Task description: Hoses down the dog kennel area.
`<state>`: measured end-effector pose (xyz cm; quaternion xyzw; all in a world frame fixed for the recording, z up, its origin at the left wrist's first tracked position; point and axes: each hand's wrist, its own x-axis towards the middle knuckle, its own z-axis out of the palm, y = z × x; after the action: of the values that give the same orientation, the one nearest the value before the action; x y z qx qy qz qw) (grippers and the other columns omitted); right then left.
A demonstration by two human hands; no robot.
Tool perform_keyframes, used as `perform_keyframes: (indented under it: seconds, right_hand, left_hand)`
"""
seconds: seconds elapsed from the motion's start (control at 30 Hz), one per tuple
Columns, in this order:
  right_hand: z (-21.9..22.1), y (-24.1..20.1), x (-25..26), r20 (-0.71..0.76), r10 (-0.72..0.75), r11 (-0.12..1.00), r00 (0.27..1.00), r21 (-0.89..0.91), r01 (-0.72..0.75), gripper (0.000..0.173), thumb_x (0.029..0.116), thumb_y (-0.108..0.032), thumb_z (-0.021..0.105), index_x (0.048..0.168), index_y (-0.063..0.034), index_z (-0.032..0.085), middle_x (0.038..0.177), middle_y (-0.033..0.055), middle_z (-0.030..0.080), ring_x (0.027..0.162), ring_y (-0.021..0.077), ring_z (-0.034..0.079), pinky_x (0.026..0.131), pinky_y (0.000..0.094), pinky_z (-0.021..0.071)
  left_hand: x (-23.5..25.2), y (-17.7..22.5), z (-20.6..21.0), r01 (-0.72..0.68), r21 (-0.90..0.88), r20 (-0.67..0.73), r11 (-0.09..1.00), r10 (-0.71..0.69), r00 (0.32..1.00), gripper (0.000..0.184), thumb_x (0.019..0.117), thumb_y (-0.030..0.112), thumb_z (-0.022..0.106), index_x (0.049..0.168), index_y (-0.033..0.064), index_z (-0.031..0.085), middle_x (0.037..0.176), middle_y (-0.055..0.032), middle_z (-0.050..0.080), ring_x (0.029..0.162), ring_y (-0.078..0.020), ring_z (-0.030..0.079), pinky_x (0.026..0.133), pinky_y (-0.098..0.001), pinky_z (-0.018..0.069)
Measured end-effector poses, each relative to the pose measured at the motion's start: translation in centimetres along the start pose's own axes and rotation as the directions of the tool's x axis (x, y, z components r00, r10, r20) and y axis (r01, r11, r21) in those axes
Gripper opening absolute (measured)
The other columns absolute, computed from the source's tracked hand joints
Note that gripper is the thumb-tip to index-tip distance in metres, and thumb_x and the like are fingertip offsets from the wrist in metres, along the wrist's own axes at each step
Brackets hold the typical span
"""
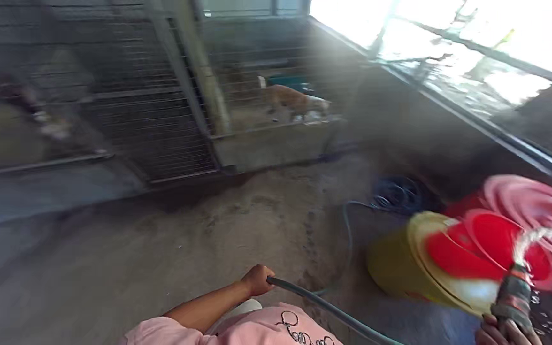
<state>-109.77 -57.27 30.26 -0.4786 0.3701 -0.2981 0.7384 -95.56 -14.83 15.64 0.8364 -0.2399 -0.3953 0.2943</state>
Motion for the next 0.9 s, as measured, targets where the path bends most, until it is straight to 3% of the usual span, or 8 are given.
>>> perform_keyframes:
  seconds: [0.1,0.2,0.27,0.4,0.57,0.77,0.83,0.9]
  right_hand:
    - [15.8,4.0,0.4,0.358,0.103,0.991,0.928,-0.119,-0.064,0.019,0.112,-0.011,0.027,0.116,-0.0133,0.046,0.075,-0.0102,0.064,0.044,-0.0058,0.045,0.04,0.0091,0.0376]
    - [31.3,9.0,-0.9,0.501,0.258,0.965,0.826,-0.163,-0.203,0.019,0.112,-0.012,0.028,0.114,-0.0114,0.048,0.072,-0.0091,0.06,0.04,-0.0075,0.039,0.037,0.0077,0.0333]
    - [40.3,12.0,-2.5,0.53,0.37,0.929,0.763,-0.192,-0.318,0.02,0.1118,-0.013,0.029,0.108,-0.0093,0.048,0.071,-0.0063,0.057,0.039,-0.0068,0.037,0.035,0.0075,0.0324]
    - [54.9,16.7,-6.8,0.59,0.463,0.885,0.661,-0.265,-0.383,0.023,0.111,-0.012,0.027,0.101,-0.0087,0.046,0.068,-0.0053,0.054,0.038,-0.0063,0.038,0.035,0.0075,0.0326]
    - [69.1,22.5,-15.1,0.684,0.573,0.817,0.453,-0.43,-0.384,0.024,0.1108,-0.013,0.027,0.099,-0.009,0.047,0.067,-0.0061,0.055,0.038,-0.0062,0.039,0.036,0.007,0.0337]
    - [84.5,31.9,-28.1,0.699,0.695,0.714,0.167,-0.645,-0.272,0.03,0.1118,-0.016,0.026,0.097,-0.0071,0.05,0.065,-0.006,0.055,0.039,-0.0056,0.039,0.037,0.0079,0.034]
    - [89.1,35.4,-32.7,0.667,0.741,0.659,0.084,-0.697,-0.283,0.03,0.1116,-0.017,0.025,0.099,-0.0077,0.05,0.064,-0.0065,0.054,0.039,-0.0057,0.04,0.037,0.0075,0.0346]
    - [93.8,38.4,-38.1,0.627,0.779,0.596,0.013,-0.734,-0.326,0.029,0.1115,-0.017,0.026,0.099,-0.0074,0.05,0.065,-0.006,0.052,0.038,-0.0054,0.039,0.036,0.0072,0.0337]
  left_hand:
    - [-7.0,-7.4,-4.0,0.07,-0.15,-0.24,0.986,-0.105,0.965,0.026,0.0981,0.01,0.061,0.088,-0.0131,0.064,0.082,-0.025,0.063,0.079,-0.0346,0.061,0.076,-0.0504,0.0474]
    - [-12.5,-12.0,-7.2,0.066,-0.324,-0.452,0.944,-0.216,0.865,0.022,0.0963,0.006,0.062,0.087,-0.0138,0.064,0.079,-0.0221,0.062,0.074,-0.0283,0.057,0.073,-0.0445,0.0464]
    - [-15.6,-13.9,-9.4,0.034,-0.435,-0.578,0.9,-0.307,0.756,0.02,0.0949,0.004,0.062,0.085,-0.0135,0.064,0.075,-0.0179,0.059,0.071,-0.0219,0.053,0.07,-0.0394,0.0453]
    - [-20.5,-17.0,-13.1,-0.114,-0.577,-0.734,0.809,-0.452,0.507,0.02,0.0919,0.004,0.064,0.077,-0.0084,0.061,0.065,-0.0025,0.048,0.062,-0.006,0.043,0.06,-0.0257,0.0374]
    - [-25.5,-20.6,-16.4,-0.28,-0.656,-0.752,0.701,-0.577,0.32,0.016,0.0893,0.002,0.066,0.077,-0.0059,0.061,0.064,0.0038,0.048,0.059,0.0019,0.042,0.058,-0.0177,0.0365]
    - [-31.7,-28.5,-22.7,-0.303,-0.747,-0.65,0.592,-0.746,0.145,0.014,0.0951,0.004,0.064,0.094,-0.0096,0.067,0.075,-0.002,0.059,0.067,0.0,0.05,0.067,-0.0202,0.044]
    - [-33.7,-30.9,-25.2,-0.369,-0.762,-0.597,0.532,-0.798,0.083,0.014,0.0962,0.004,0.062,0.095,-0.0082,0.068,0.074,0.0008,0.058,0.066,0.0015,0.05,0.066,-0.019,0.0445]
    - [-35.8,-33.6,-27.3,-0.443,-0.748,-0.564,0.495,-0.825,0.031,0.011,0.0954,0.006,0.061,0.089,-0.002,0.066,0.067,0.0082,0.052,0.059,0.0038,0.047,0.061,-0.0175,0.0426]
